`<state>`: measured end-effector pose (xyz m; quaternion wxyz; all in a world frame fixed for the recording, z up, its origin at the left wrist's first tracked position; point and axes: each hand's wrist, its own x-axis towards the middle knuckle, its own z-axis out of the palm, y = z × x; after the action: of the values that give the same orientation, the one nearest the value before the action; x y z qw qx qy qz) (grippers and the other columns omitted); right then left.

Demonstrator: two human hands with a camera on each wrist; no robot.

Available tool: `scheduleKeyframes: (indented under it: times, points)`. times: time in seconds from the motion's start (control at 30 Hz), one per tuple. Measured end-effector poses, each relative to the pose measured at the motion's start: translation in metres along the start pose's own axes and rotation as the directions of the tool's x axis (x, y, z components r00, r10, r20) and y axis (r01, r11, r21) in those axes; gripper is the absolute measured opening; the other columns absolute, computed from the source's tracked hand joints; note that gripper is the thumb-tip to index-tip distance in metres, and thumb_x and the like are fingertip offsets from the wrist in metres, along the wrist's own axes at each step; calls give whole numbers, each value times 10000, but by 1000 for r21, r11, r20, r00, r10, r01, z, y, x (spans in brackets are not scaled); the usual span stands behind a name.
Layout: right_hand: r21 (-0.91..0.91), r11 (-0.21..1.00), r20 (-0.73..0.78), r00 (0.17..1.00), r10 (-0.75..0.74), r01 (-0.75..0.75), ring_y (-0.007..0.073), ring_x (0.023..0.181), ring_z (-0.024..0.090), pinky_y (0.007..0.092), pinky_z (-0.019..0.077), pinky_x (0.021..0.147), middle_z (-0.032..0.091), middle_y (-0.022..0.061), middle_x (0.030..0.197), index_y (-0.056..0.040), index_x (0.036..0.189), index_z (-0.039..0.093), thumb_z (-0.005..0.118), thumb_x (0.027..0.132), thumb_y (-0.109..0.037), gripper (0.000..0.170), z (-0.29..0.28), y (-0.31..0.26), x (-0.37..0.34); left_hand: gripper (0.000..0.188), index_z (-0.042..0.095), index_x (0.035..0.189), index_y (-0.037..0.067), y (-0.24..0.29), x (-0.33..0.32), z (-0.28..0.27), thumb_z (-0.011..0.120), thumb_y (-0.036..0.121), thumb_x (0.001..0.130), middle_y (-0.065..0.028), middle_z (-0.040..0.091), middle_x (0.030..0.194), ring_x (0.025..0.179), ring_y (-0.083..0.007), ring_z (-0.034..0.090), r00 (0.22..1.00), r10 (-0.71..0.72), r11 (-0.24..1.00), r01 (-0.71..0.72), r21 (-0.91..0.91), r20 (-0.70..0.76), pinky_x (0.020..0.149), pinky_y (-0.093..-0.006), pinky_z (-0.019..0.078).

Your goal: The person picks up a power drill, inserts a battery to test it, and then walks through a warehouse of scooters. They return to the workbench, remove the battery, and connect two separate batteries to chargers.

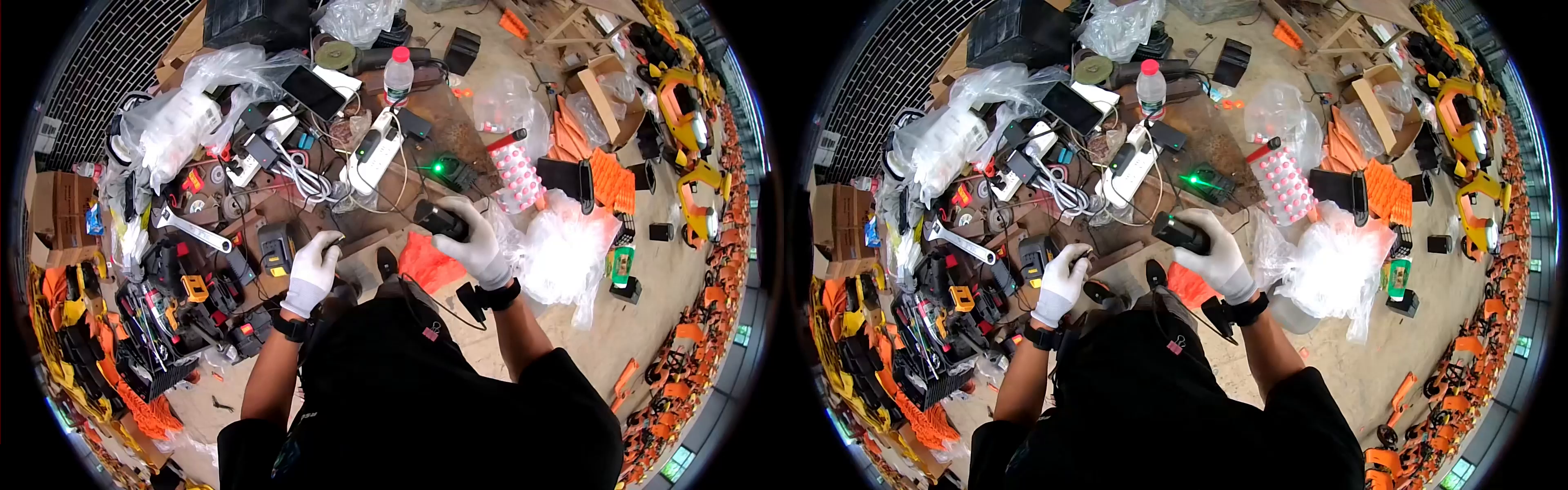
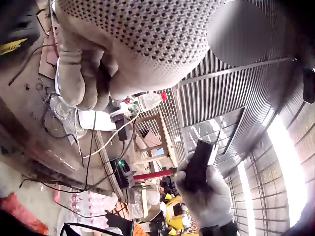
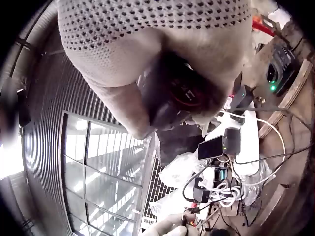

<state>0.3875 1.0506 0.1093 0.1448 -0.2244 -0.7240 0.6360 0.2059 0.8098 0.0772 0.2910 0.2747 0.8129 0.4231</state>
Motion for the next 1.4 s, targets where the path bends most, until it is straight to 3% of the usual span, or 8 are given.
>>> scheduleKeyframes:
  times: [0.17, 0.4, 0.73, 0.93, 1.17, 1.23, 1.3, 1.4]
  points:
    - [-190, 948, -22, 965, -263, 254, 278, 1136, 584, 347, 452, 972, 591, 152, 1207, -11, 1183, 582, 734, 724, -6, 484, -4, -9, -2, 219, 604, 1136, 12, -10, -1, 4, 553, 58, 929, -56, 653, 790, 634, -101, 602, 999, 48, 999, -48, -13, 1, 591, -252, 492]
    - [-242, 938, -60, 961, -268, 247, 272, 1129, 591, 335, 465, 955, 596, 144, 1200, -25, 1182, 576, 737, 731, -10, 479, -8, -6, -10, 207, 610, 1130, 25, -2, -3, 4, 555, 61, 934, -48, 655, 807, 653, -91, 599, 998, -56, 997, 58, -57, 40, 597, -244, 492]
    - [-142, 978, -377, 922, 90, -154, 156, 907, 603, 295, 491, 821, 634, 100, 999, -1, 1136, 596, 714, 797, -103, 373, -49, 71, -9, 208, 632, 1100, 4, -8, -9, 8, 572, 37, 904, -132, 692, 897, 698, -166, 672, 997, -71, 995, 72, -62, 13, 661, -296, 524]
    - [-427, 904, -335, 932, -139, -18, 266, 1004, 643, 352, 501, 879, 652, 170, 1059, -10, 1171, 579, 710, 767, -134, 443, -81, 99, 38, 206, 632, 1097, 7, -8, -17, 5, 570, 47, 905, -135, 686, 908, 759, -181, 674, 996, -92, 995, 92, -45, -11, 711, -292, 519]
    - [-680, 733, -159, 977, -143, -4, 354, 992, 630, 413, 505, 868, 654, 178, 1029, -67, 1136, 595, 715, 739, -185, 431, -87, 99, 93, 217, 620, 1128, 9, -30, -26, 4, 550, 49, 927, -72, 667, 823, 675, -111, 613, 990, 99, 994, -93, 61, -102, 632, -259, 496]
    - [-692, 722, -139, 983, -122, -9, 361, 989, 629, 425, 505, 868, 660, 179, 1024, -77, 1135, 601, 714, 740, -220, 435, -85, 103, 101, 212, 621, 1122, 7, -27, -29, 0, 552, 49, 926, -71, 662, 816, 671, -114, 615, 996, -4, 1000, 5, 19, -84, 632, -260, 495]
    - [-710, 699, -134, 991, -11, -88, 361, 989, 631, 427, 505, 875, 662, 179, 1031, -80, 1141, 604, 720, 736, -236, 449, -81, 104, 107, 201, 643, 1059, 10, -25, -31, -2, 592, 55, 870, -171, 684, 951, 881, -311, 671, 992, -64, 998, 62, -18, -108, 787, -348, 516]
    - [-731, 672, -145, 989, 23, -122, 364, 992, 631, 431, 505, 875, 662, 186, 1038, -79, 1149, 605, 725, 734, -265, 470, -75, 100, 113, 200, 647, 1054, 10, -32, -33, -4, 594, 53, 866, -173, 684, 953, 898, -323, 668, 990, -71, 997, 67, -35, -125, 797, -357, 514]
